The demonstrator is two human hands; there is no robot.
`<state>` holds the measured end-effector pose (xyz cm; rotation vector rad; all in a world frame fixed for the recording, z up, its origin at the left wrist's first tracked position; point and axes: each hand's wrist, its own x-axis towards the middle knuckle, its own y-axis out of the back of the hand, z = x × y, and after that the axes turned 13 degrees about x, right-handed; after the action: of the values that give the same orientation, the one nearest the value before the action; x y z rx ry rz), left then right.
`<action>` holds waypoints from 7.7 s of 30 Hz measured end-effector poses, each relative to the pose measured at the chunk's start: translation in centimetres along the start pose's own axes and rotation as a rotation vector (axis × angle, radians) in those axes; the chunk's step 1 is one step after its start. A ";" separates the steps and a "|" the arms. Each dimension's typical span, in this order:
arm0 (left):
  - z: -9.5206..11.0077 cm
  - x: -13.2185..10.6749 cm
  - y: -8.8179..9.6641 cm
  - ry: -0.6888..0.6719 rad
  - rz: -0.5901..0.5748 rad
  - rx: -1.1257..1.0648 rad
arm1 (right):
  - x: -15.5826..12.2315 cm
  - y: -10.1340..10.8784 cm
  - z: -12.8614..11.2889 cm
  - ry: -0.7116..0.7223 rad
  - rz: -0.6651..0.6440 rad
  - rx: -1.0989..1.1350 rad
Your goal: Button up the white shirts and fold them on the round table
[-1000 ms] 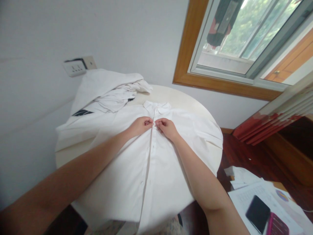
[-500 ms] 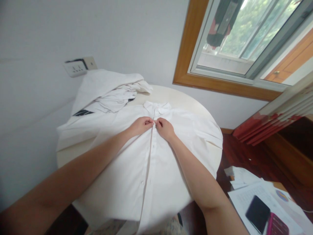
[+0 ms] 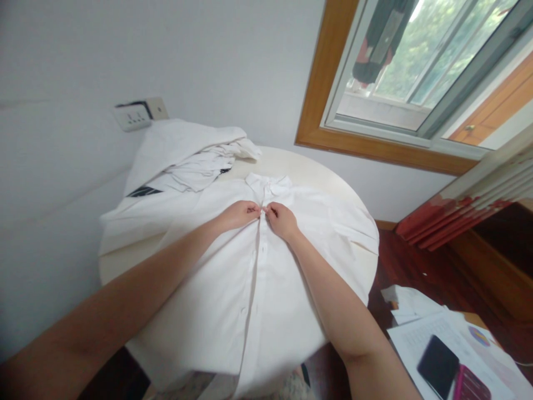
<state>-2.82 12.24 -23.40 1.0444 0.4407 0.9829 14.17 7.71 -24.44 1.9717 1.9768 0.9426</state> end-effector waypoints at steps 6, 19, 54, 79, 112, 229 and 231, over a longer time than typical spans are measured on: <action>-0.4 0.2 -0.4 -0.001 0.032 -0.018 | 0.0 0.0 0.1 -0.018 0.001 -0.041; -1.2 2.5 -0.9 -0.041 0.144 0.166 | 2.5 -0.2 0.8 0.002 0.055 -0.243; 0.9 -4.3 -1.6 -0.223 0.184 0.195 | -4.2 0.9 -1.4 -0.236 -0.090 0.246; 0.6 -4.2 -1.4 -0.215 0.149 0.168 | -4.5 1.4 -2.4 -0.228 -0.031 0.076; 1.9 -4.2 -1.1 -0.142 0.093 0.376 | -3.9 1.4 -2.3 -0.204 0.051 0.490; 2.9 -4.3 0.1 0.469 -0.202 -0.921 | -3.9 1.7 -1.4 -0.263 -0.110 0.607; 2.8 -4.3 0.1 0.470 -0.204 -0.934 | -3.8 1.7 -1.4 -0.249 -0.112 0.582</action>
<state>-3.06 7.17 -22.59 -0.0770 0.3889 1.0765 15.19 3.51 -23.50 2.0785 2.3521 0.0764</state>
